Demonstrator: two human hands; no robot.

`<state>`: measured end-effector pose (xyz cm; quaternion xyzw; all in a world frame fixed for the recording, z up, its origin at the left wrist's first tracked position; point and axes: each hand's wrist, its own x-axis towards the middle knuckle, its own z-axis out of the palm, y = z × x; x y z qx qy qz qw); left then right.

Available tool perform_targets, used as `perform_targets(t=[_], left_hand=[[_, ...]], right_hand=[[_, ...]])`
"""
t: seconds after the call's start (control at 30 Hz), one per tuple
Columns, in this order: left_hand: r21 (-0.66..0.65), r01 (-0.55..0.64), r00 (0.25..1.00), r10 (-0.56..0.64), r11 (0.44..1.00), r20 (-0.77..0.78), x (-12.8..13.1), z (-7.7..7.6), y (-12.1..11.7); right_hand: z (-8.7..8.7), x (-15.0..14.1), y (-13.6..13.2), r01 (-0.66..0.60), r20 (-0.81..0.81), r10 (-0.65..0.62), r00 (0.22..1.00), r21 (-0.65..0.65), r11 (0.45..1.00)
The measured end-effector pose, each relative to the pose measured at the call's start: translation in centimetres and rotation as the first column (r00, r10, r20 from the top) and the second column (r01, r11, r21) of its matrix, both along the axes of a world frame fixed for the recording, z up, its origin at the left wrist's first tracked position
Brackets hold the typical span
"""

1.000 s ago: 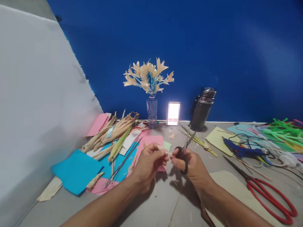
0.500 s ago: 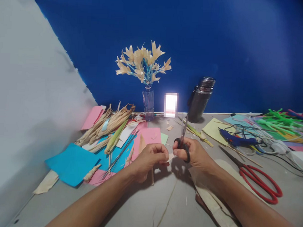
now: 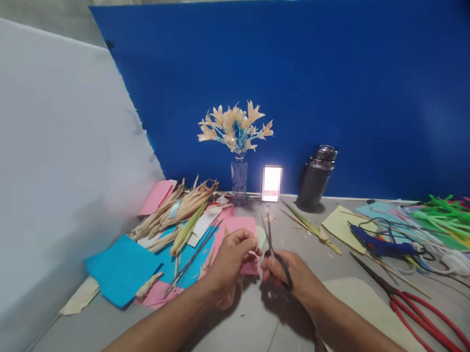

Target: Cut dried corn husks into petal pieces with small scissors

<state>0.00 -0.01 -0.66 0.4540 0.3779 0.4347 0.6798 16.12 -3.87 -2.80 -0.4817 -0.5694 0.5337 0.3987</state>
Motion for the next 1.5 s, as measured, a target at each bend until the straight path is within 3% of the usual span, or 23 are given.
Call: perform_targets(t=[0.13,0.4,0.67,1.1,1.5], left_hand=[[-0.037,-0.064,0.991,0.068,0.997,0.118,-0.2,-0.1,0.6],[-0.211,0.005,0.955,0.058,0.977,0.292,-0.7,-0.2,1.2],[-0.155,-0.027,0.956,0.071,0.988,0.283,-0.3,-0.4,0.7],[-0.128,-0.049,0.967,0.079,0.991,0.24,-0.2,-0.1,0.4],[-0.103,-0.045,0.974,0.067,0.994,0.217,-0.5,-0.3,0.6]], right_hand=[[-0.5,-1.1,-0.7,-0.121,-0.042,0.12,0.992,-0.024,0.992],[-0.4,-1.0,-0.8,-0.136,-0.072,0.136,0.988,0.0,0.991],[-1.5,-1.3,-0.5,-0.127,0.007,0.127,0.992,0.022,0.992],[-1.1,-1.4,-0.8,-0.12,-0.018,0.119,0.993,-0.003,0.993],[-0.9,-1.6,-1.2,-0.086,-0.086,0.078,0.993,-0.102,0.991]])
